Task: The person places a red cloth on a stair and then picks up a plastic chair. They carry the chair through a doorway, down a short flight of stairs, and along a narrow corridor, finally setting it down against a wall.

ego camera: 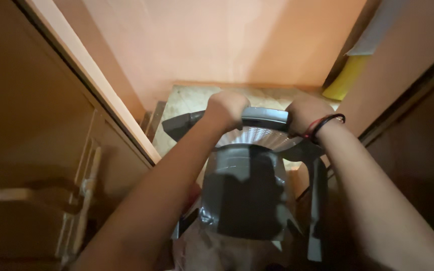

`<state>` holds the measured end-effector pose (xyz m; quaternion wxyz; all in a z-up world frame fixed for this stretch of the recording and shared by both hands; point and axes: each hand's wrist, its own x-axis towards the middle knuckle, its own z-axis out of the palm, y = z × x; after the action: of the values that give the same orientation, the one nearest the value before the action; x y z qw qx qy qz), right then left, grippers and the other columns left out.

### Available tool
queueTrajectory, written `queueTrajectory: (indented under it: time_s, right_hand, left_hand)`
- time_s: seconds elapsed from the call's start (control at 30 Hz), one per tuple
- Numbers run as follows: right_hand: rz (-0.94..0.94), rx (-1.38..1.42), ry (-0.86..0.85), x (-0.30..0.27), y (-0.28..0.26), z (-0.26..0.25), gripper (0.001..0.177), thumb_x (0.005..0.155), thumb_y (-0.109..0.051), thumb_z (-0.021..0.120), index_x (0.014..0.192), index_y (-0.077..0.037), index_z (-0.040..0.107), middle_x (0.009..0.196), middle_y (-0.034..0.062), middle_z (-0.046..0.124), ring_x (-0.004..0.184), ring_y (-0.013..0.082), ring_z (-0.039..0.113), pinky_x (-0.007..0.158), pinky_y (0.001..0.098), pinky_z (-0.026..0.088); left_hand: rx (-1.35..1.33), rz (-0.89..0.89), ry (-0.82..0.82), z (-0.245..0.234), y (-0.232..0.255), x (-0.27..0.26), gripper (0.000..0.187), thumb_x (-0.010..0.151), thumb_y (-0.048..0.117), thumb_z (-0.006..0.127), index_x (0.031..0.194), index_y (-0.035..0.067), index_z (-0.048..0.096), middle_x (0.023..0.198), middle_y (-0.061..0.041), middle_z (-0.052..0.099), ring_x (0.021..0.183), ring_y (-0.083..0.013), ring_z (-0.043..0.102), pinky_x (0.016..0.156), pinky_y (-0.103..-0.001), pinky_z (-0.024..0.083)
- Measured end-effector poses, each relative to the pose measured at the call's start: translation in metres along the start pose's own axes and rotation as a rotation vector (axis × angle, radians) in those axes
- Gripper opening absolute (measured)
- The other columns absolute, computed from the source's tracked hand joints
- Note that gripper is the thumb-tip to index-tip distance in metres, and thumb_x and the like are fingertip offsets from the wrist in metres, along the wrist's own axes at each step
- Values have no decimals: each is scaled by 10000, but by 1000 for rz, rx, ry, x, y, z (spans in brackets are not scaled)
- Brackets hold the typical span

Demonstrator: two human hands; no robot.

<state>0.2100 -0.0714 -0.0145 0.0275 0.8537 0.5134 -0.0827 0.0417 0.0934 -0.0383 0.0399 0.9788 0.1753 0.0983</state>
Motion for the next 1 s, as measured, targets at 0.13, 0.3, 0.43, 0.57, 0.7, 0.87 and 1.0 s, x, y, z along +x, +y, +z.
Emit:
queueTrajectory:
  time_s: [0.13,0.3,0.43,0.57,0.7,0.87,1.0]
  right_hand:
    - [29,-39,-54,19,0,6,398,648,-242,880,1039,-213,808,951,97,781,969,289,738,872,421,576]
    - [146,-60,-139,31,1,-5,395,696,-245,835,1087,-214,794,956,96,799,956,280,771,875,416,598]
    - [206,-57,-154,33,-13,-6,425,699,-256,823,1124,-258,810,1047,99,787,1021,298,746,929,420,578]
    - [235,28,-106,36,-21,-6,498,671,-255,850,1165,-258,786,1086,98,777,1053,291,731,957,411,565]
    - [280,67,-139,47,-25,-7,511,678,-246,859,1184,-249,787,1082,99,790,1033,287,751,958,394,574]
    - [214,8,-156,61,-33,-17,500,688,-281,853,1180,-238,782,1061,106,791,1020,289,751,949,400,572]
    - [120,-59,-135,71,-39,-23,375,743,-314,795,1107,-227,812,1044,109,794,1016,301,742,941,419,571]
  left_hand:
    - [-5,28,2,13,-15,14,237,618,194,858,843,212,782,906,-83,748,932,-311,709,792,-470,558]
    - [-39,38,-67,12,-18,47,301,581,151,839,869,225,791,919,-91,747,936,-322,706,769,-473,565]
    - [-86,89,-110,6,-19,48,220,643,170,776,862,181,800,922,-119,748,927,-330,717,814,-463,570]
    - [-162,68,-102,0,-23,45,207,650,192,750,849,162,797,901,-132,751,909,-330,722,816,-455,575]
    - [-166,21,-51,3,-30,44,187,664,186,734,831,134,799,895,-143,754,908,-335,725,814,-440,577]
    - [-169,-80,-90,6,-41,45,177,688,183,730,837,113,795,914,-151,754,925,-330,732,809,-430,582]
    - [-160,-153,-99,12,-46,40,166,760,143,685,870,105,803,962,-157,764,947,-343,737,812,-432,592]
